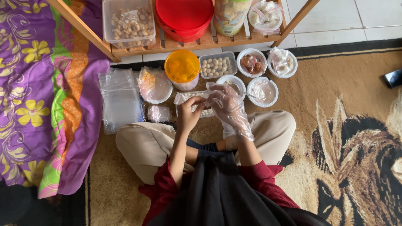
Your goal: A person sitting on the floor is manually packaging various small snacks from bowls into plastic bags using a spoon and their hands.
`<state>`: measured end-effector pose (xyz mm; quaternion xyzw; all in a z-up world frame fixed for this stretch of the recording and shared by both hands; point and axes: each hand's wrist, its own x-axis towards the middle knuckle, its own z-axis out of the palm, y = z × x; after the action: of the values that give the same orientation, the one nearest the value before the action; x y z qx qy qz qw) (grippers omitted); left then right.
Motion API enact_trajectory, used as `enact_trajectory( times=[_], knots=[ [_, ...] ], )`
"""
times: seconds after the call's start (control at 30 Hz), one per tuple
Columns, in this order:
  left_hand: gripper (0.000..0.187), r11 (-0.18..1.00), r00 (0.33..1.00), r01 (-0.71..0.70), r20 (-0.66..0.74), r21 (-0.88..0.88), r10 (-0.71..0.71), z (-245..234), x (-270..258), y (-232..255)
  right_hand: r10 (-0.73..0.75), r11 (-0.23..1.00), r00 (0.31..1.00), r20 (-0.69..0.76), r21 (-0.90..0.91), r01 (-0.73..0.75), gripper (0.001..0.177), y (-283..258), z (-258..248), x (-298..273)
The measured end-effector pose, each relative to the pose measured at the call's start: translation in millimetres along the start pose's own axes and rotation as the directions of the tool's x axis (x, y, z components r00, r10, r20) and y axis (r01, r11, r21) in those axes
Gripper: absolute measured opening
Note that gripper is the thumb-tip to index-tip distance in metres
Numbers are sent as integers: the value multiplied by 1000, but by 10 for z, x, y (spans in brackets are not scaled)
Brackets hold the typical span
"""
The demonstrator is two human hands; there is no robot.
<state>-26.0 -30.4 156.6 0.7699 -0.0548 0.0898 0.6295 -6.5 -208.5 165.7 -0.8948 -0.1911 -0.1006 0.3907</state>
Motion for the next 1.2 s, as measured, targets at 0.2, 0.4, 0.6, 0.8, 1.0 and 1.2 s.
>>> enact_trajectory(
  times=[0.2, 0.4, 0.6, 0.8, 1.0, 1.2],
  knots=[
    [1, 965, 987, -158, 57, 207, 150, -128, 11, 139, -111, 991, 994, -17, -81, 110, 7, -42, -17, -20],
    [11, 791, 880, -467, 124, 394, 458, -239, 18, 170, -465, 854, 879, -103, -313, 415, 20, -183, -223, 89],
    [17, 621, 770, -609, 180, 494, 612, -292, 6, 493, -588, 786, 784, -199, -369, 496, 31, -360, -398, 78],
    [16, 622, 759, -622, 172, 476, 628, -273, -27, 505, -639, 746, 748, -181, -384, 544, 30, -436, -584, 35],
    [16, 589, 732, -644, 169, 489, 660, -282, -41, 475, -670, 720, 717, -194, -404, 564, 33, -304, -629, -8],
    [17, 592, 729, -644, 153, 485, 668, -254, -73, 484, -707, 692, 678, -202, -396, 603, 32, -371, -749, -8]
  ],
)
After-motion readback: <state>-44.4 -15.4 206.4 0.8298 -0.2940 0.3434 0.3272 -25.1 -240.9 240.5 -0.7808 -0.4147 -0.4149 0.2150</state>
